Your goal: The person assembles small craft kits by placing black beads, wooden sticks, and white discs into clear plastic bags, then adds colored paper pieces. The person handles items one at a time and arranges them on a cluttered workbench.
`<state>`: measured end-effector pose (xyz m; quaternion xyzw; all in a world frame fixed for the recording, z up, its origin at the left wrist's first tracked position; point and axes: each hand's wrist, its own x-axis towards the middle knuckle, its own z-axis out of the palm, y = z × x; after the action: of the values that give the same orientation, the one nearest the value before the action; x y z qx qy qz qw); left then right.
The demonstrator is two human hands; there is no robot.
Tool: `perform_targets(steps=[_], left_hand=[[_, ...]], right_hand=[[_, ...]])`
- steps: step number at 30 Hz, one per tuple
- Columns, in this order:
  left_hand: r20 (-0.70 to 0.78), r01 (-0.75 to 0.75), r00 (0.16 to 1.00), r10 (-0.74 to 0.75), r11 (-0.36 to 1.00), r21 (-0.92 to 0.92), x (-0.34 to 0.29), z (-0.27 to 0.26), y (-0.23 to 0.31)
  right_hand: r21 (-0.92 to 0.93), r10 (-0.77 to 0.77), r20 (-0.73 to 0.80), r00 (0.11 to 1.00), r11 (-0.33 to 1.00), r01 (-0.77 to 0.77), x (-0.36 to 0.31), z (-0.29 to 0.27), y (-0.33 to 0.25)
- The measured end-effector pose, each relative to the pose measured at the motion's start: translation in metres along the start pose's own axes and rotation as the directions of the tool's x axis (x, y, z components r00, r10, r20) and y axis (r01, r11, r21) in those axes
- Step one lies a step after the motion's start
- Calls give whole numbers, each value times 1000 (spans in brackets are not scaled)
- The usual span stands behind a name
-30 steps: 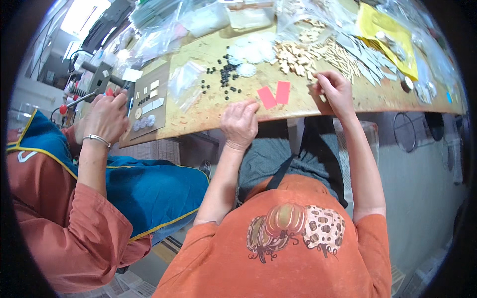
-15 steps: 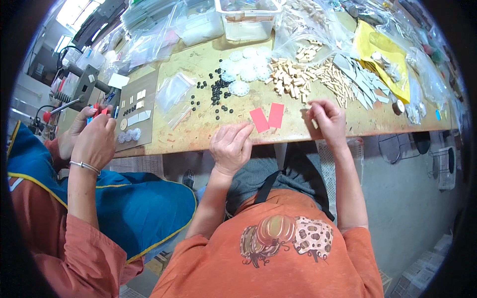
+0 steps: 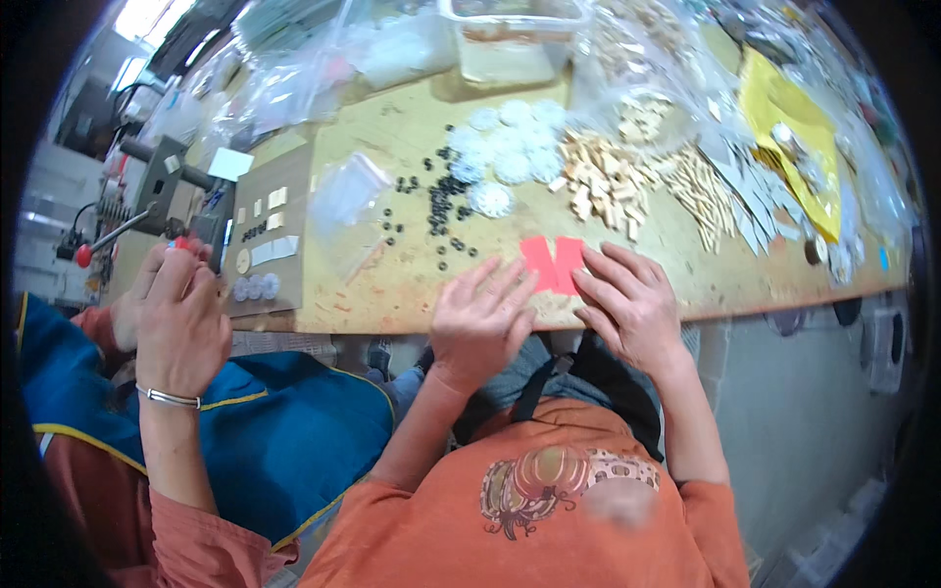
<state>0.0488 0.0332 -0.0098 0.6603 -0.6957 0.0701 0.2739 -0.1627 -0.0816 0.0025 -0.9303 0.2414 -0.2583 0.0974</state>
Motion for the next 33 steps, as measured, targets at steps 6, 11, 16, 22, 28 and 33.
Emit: perform_targets(steps=[6,11,16,22,28,33], left_hand=[[-91,65,993,-74,992,-104,-3,2,-1],[-176,77,979,-99,989,-126,-4,6,-2],[-314,109,940,-134,989,-96,-4,17,1],[-203,152,967,-156,988,-35,2,8,3],[-146,150,977,-153,988,-26,0,7,2],[-165,125,977,-134,990,-61,0,6,1]], right_hand=[[-34,5,-2,1000,999,-6,-1,2,-2],[-37,13,55,998,999,-11,-1,4,-2],[-55,10,104,994,998,-4,-3,3,0],[-43,21,124,992,999,-16,-2,3,2],[-35,4,138,990,999,1,-3,5,6],[-37,6,136,991,999,-1,-3,3,3]])
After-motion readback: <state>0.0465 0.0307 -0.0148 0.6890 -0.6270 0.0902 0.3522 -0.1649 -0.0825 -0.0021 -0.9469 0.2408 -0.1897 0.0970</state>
